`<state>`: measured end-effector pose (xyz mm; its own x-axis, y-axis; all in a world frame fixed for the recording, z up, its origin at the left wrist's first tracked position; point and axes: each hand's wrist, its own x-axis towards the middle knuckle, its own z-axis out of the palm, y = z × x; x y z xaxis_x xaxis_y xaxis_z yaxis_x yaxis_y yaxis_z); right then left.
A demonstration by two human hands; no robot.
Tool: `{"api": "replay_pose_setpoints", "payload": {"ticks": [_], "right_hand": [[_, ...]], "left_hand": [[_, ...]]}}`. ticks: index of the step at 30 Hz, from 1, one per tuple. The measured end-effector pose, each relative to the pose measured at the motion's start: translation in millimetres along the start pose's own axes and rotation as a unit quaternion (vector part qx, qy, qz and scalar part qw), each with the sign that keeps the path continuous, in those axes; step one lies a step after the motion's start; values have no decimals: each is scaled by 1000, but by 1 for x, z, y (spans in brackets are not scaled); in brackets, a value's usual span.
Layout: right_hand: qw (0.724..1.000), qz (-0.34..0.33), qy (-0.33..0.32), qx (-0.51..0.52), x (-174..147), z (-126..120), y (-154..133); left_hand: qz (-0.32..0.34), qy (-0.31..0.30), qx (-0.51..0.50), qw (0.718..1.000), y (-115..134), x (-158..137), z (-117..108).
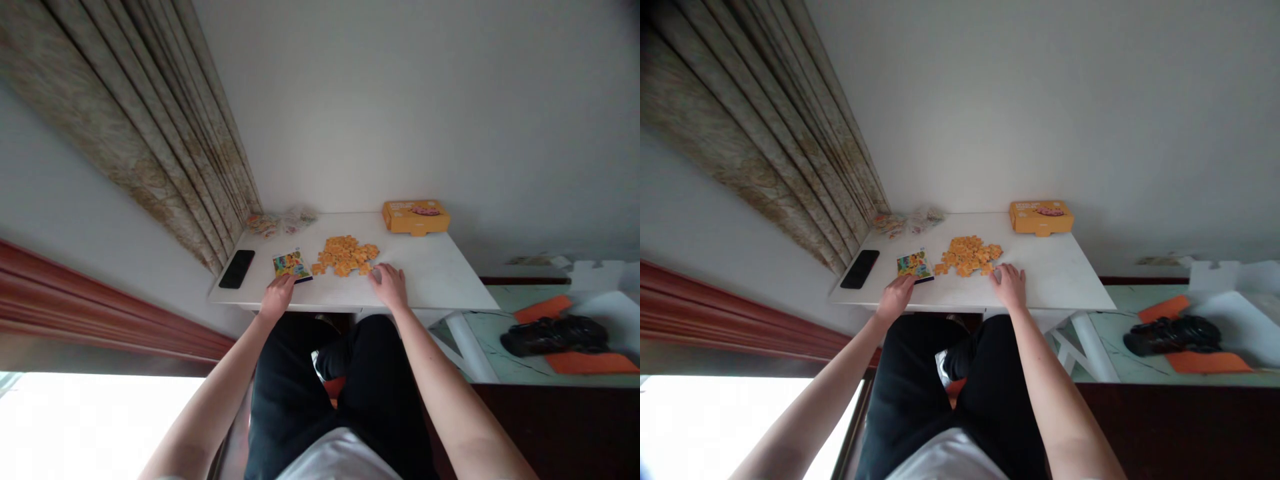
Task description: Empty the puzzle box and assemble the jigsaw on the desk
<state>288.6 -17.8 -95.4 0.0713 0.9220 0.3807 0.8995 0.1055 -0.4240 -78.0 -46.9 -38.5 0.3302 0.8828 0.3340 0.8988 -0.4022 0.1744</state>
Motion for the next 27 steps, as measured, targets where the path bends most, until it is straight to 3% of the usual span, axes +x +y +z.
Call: {"api": "replay_pose_setpoints", "payload": {"ticks": [6,14,21,27], "right_hand": [[1000,3,-2,-4,-1,-1,-1],[1000,3,-4,-3,0,-2,0],[1000,5,-7,7,-1,-1,-1],[998,11,23,59,-3,-11,-2]], "left_hand": [[-7,-137,7,991,-7,11,0],[36,-226,-26,973,-29,43,-14],[42,-214,-65,974,-37,53,-8],[-22,-102,-26,994,-20,37,-3]]}}
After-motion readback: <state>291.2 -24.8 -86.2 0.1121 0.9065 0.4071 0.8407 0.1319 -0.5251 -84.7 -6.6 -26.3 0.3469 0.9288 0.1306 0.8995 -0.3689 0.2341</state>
